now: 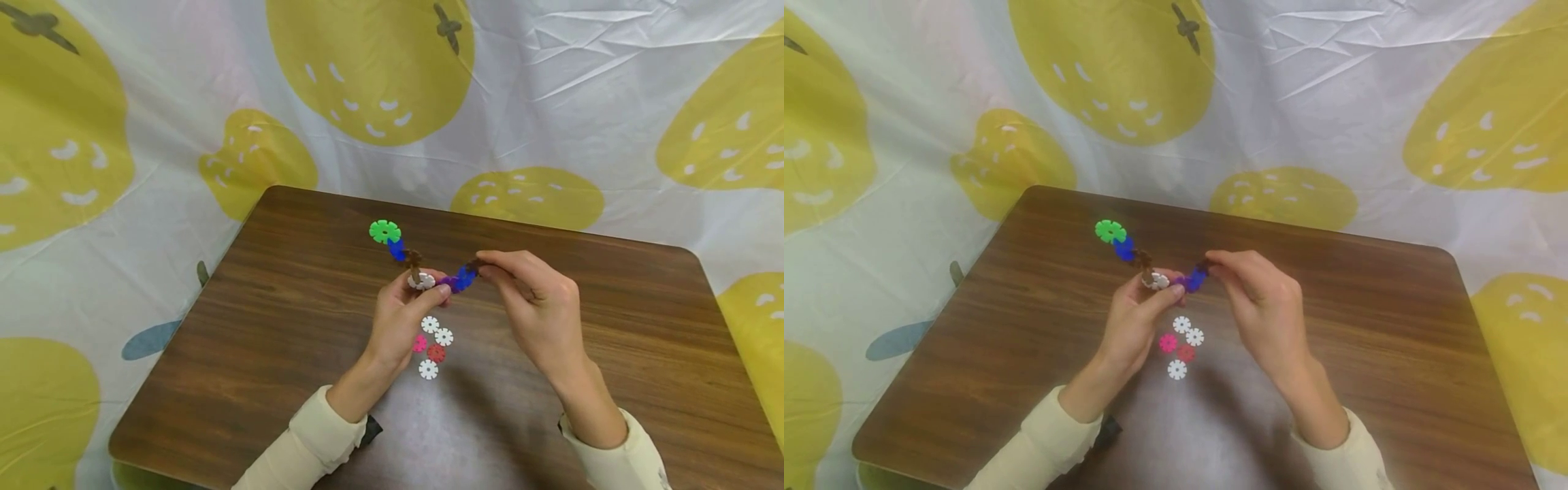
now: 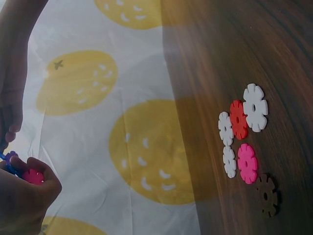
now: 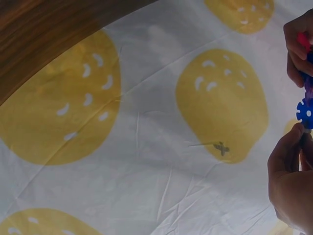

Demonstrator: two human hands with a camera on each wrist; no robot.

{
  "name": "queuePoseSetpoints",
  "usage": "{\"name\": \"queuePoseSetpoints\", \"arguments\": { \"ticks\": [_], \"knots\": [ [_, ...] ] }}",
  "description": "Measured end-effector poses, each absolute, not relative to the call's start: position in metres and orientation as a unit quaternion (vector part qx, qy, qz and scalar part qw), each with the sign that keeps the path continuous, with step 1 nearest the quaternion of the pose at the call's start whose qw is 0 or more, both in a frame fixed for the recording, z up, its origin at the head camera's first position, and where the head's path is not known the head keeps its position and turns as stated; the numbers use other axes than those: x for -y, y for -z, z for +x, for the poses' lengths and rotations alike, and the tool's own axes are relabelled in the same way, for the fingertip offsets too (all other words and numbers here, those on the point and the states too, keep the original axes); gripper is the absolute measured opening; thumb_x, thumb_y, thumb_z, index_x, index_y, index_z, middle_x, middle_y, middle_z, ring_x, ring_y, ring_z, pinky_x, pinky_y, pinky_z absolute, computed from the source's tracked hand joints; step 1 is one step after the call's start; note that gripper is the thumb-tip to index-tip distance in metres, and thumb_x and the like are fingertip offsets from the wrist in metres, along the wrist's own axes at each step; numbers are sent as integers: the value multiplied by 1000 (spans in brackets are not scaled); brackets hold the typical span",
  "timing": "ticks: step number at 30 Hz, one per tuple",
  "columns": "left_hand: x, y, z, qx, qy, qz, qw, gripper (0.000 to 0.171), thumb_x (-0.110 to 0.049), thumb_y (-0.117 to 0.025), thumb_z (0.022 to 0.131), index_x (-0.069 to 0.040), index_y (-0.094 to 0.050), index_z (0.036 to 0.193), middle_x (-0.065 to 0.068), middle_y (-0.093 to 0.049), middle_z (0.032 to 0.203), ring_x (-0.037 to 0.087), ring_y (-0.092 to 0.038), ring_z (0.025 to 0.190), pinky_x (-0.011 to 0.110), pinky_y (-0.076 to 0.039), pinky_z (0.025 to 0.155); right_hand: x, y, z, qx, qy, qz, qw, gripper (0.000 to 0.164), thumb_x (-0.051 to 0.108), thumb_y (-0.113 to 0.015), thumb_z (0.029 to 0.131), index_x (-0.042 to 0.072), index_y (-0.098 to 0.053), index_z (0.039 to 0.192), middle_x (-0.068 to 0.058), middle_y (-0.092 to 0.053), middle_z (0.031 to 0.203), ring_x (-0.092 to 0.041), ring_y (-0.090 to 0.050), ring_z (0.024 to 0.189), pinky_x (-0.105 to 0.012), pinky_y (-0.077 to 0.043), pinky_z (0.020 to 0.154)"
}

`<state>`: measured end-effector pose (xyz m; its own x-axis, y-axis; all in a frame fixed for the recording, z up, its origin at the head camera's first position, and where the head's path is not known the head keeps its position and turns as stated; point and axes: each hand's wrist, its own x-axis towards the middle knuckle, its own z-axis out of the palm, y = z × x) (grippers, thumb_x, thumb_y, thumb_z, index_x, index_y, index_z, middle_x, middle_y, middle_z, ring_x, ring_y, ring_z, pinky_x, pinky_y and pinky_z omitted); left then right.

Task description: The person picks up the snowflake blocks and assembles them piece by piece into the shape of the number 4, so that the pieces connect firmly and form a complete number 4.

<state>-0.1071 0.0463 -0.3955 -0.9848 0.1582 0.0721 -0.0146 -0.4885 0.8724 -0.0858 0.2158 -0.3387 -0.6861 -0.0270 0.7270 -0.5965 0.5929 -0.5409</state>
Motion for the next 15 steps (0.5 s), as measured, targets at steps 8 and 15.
{"name": "queuePoseSetpoints", "arguments": {
  "ticks": [8,15],
  "knots": [
    [-44,396,-107,-505,-859,68,56,22,8,-67,88,-12,-69,94,-5,-72,92,11,-66,77,25,-58,77,-219,338,-84,832,-425,181,308,35,-10,-78,83,3,-77,116,-11,-79,101,8,-67,94,-9,-54,86],
    [-41,397,-110,-506,-858,64,52,23,9,-67,88,-13,-69,94,-6,-72,90,12,-67,76,25,-59,77,-226,339,-83,842,-417,148,309,35,-5,-77,87,5,-75,120,-12,-77,102,13,-64,95,-5,-50,86]
  ]
}}
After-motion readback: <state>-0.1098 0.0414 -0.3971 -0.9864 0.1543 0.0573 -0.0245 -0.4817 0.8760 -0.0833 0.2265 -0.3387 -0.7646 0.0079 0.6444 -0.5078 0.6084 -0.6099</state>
